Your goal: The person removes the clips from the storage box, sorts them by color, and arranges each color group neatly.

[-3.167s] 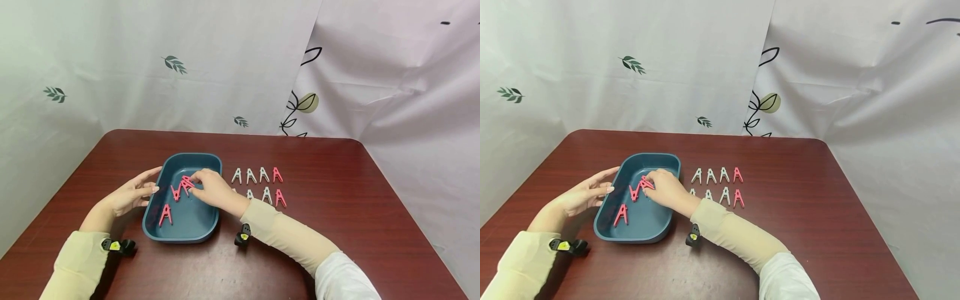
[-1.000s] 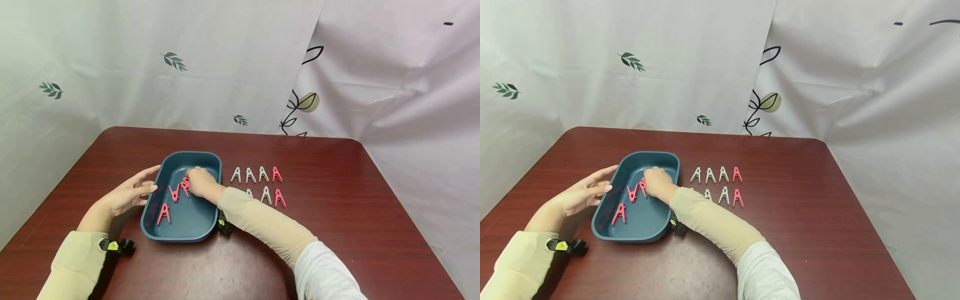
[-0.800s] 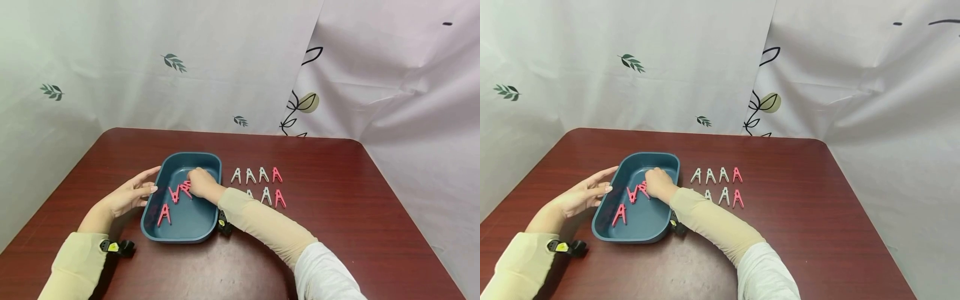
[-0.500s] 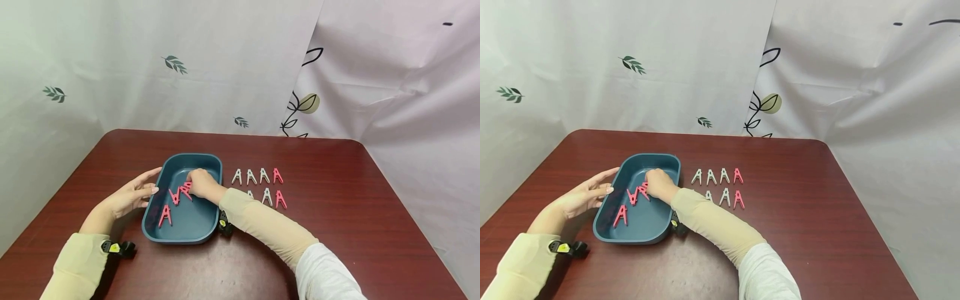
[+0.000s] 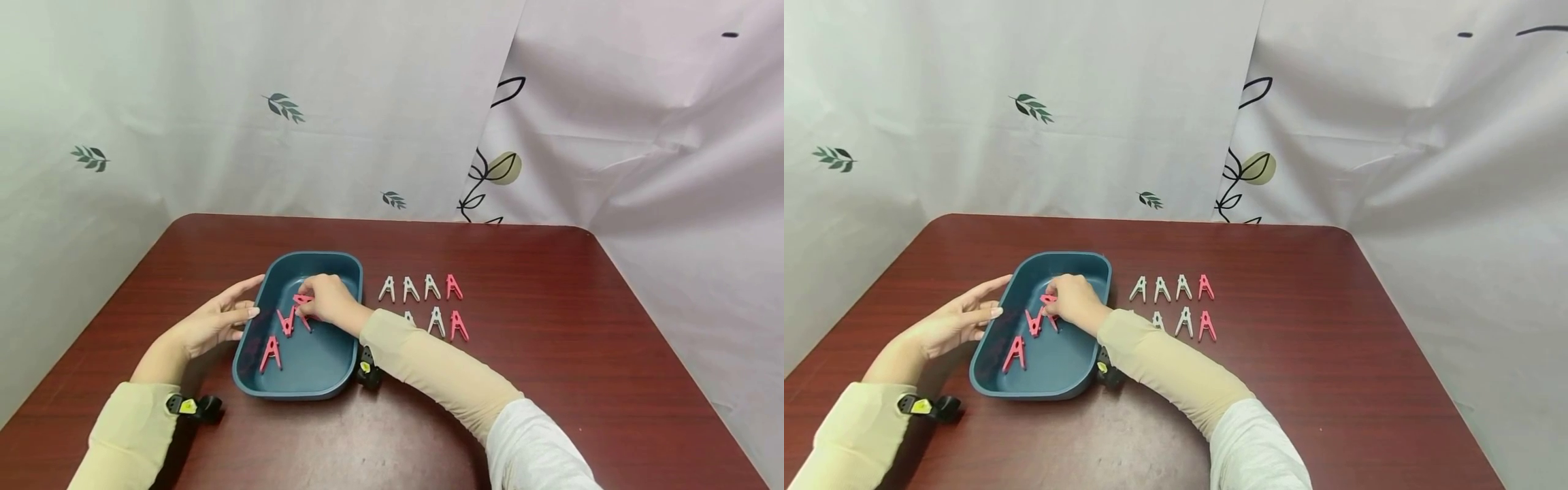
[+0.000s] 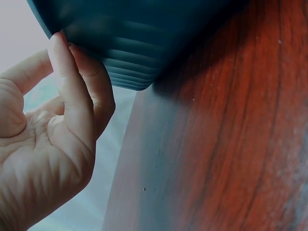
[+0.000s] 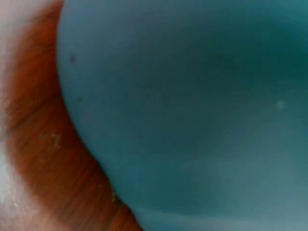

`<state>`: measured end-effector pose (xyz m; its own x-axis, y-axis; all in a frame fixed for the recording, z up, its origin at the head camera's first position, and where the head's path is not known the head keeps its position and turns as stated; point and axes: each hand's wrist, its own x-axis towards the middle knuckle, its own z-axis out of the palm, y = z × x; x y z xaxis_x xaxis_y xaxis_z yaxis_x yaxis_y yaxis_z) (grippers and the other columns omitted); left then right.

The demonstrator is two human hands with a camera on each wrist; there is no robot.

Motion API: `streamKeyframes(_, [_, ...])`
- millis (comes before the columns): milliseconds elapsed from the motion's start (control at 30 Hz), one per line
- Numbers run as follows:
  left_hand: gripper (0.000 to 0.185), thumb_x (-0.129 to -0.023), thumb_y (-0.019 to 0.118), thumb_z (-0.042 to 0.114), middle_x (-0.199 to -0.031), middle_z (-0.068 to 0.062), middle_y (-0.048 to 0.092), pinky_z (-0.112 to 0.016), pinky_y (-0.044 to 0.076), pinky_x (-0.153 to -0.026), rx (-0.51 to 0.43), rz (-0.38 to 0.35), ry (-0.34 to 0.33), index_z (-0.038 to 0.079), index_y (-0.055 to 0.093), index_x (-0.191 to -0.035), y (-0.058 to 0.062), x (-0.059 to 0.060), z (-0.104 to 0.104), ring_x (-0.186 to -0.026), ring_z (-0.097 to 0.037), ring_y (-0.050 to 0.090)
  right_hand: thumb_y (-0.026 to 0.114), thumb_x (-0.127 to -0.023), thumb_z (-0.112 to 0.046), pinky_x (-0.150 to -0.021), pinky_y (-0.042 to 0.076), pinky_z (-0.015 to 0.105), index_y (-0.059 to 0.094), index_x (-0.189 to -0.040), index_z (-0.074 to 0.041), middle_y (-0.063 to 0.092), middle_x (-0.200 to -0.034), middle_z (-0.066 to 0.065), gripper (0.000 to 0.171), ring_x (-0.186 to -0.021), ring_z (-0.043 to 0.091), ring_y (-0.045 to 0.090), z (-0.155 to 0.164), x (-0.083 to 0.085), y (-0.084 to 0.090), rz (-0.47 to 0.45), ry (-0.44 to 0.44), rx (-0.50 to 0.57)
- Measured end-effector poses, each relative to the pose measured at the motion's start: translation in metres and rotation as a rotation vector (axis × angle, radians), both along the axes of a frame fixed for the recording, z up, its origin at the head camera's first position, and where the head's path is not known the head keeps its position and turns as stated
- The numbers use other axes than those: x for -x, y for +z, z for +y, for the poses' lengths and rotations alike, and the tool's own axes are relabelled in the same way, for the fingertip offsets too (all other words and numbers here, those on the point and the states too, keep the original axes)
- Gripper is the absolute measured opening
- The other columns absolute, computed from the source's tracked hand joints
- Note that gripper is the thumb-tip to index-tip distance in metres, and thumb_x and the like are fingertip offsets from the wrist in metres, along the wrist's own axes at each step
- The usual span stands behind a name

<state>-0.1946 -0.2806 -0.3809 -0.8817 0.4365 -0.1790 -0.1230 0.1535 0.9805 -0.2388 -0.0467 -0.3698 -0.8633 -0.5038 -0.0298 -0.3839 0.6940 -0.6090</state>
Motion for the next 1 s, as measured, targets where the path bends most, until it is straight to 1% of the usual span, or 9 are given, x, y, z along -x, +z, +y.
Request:
streamKeyframes(167, [0.065, -0.099, 0.048, 0.01, -0.11, -0.001, 0.066, -0.033, 0.057, -0.078, -0.002, 0.005, -0.009, 0.017, 0.012, -0.153, 0.0, 0.0, -0.001, -0.092, -0.016, 0.068, 0.074, -0.083, -0.024, -0.056, 0.047, 0.015, 0.071, -0.112, -0.012, 0.071, -0.101, 0.001, 0.031, -0.075, 0.006, 0.058, 0.003, -0.002, 0.002, -0.064, 0.002, 0.125])
streamKeyframes(300, [0.064, -0.099, 0.047, 0.011, -0.111, 0.0, 0.066, -0.033, 0.057, -0.078, -0.001, 0.006, -0.012, 0.017, 0.012, -0.153, -0.001, 0.0, -0.001, -0.093, -0.016, 0.068, 0.075, -0.082, -0.024, -0.053, 0.048, 0.018, 0.073, -0.111, -0.014, 0.073, -0.098, 0.0, 0.03, -0.071, 0.003, 0.058, 0.004, -0.003, 0.004, -0.114, -0.009, 0.221])
streamKeyframes(467, [0.065, -0.099, 0.047, 0.011, -0.112, 0.001, 0.066, -0.033, 0.057, -0.078, 0.006, 0.008, -0.011, 0.017, 0.011, -0.153, -0.001, 0.0, -0.001, -0.093, -0.016, 0.068, 0.077, -0.08, -0.022, -0.051, 0.046, 0.019, 0.073, -0.109, -0.014, 0.07, -0.086, -0.002, 0.031, -0.068, 0.004, 0.056, 0.004, -0.003, 0.005, -0.106, -0.037, 0.281])
streamKeyframes(567, [0.065, -0.099, 0.047, 0.011, -0.111, 0.001, 0.066, -0.032, 0.057, -0.077, 0.007, 0.01, -0.011, 0.016, 0.011, -0.153, -0.001, -0.001, -0.001, -0.092, -0.015, 0.068, 0.077, -0.08, -0.02, -0.052, 0.046, 0.019, 0.071, -0.112, -0.012, 0.066, -0.083, -0.001, 0.034, -0.068, 0.006, 0.055, 0.005, -0.003, 0.006, -0.119, -0.054, 0.31])
streamKeyframes(667, [0.065, -0.099, 0.047, 0.011, -0.111, 0.001, 0.066, -0.032, 0.057, -0.077, 0.002, 0.012, -0.01, 0.016, 0.011, -0.153, -0.001, -0.001, -0.001, -0.091, -0.015, 0.068, 0.078, -0.08, -0.02, -0.055, 0.047, 0.019, 0.069, -0.115, -0.011, 0.065, -0.086, -0.001, 0.037, -0.072, 0.006, 0.055, 0.007, -0.003, 0.008, -0.156, -0.071, 0.335])
streamKeyframes(833, [0.064, -0.099, 0.047, 0.011, -0.111, 0.001, 0.066, -0.032, 0.057, -0.077, 0.006, 0.014, -0.006, 0.017, 0.012, -0.153, -0.001, -0.002, 0.0, -0.092, -0.016, 0.068, 0.078, -0.079, -0.02, -0.057, 0.049, 0.019, 0.072, -0.109, -0.01, 0.067, -0.086, -0.001, 0.032, -0.071, 0.007, 0.056, 0.012, -0.005, 0.011, -0.189, -0.095, 0.364])
streamKeyframes(900, [0.064, -0.099, 0.047, 0.011, -0.111, 0.001, 0.066, -0.032, 0.057, -0.077, 0.007, 0.013, -0.003, 0.017, 0.012, -0.153, -0.001, -0.002, 0.0, -0.092, -0.015, 0.068, 0.078, -0.079, -0.019, -0.061, 0.053, 0.023, 0.072, -0.106, -0.009, 0.067, -0.083, 0.0, 0.03, -0.069, 0.008, 0.057, 0.013, -0.005, 0.011, -0.217, -0.102, 0.398])
streamKeyframes(1000, [0.065, -0.099, 0.047, 0.011, -0.111, 0.001, 0.066, -0.031, 0.058, -0.076, 0.006, 0.013, -0.001, 0.017, 0.012, -0.153, -0.001, -0.002, -0.001, -0.091, -0.015, 0.068, 0.078, -0.078, -0.017, -0.068, 0.057, 0.031, 0.073, -0.103, -0.007, 0.068, -0.08, 0.002, 0.027, -0.065, 0.009, 0.059, 0.016, -0.006, 0.012, -0.288, -0.121, 0.471])
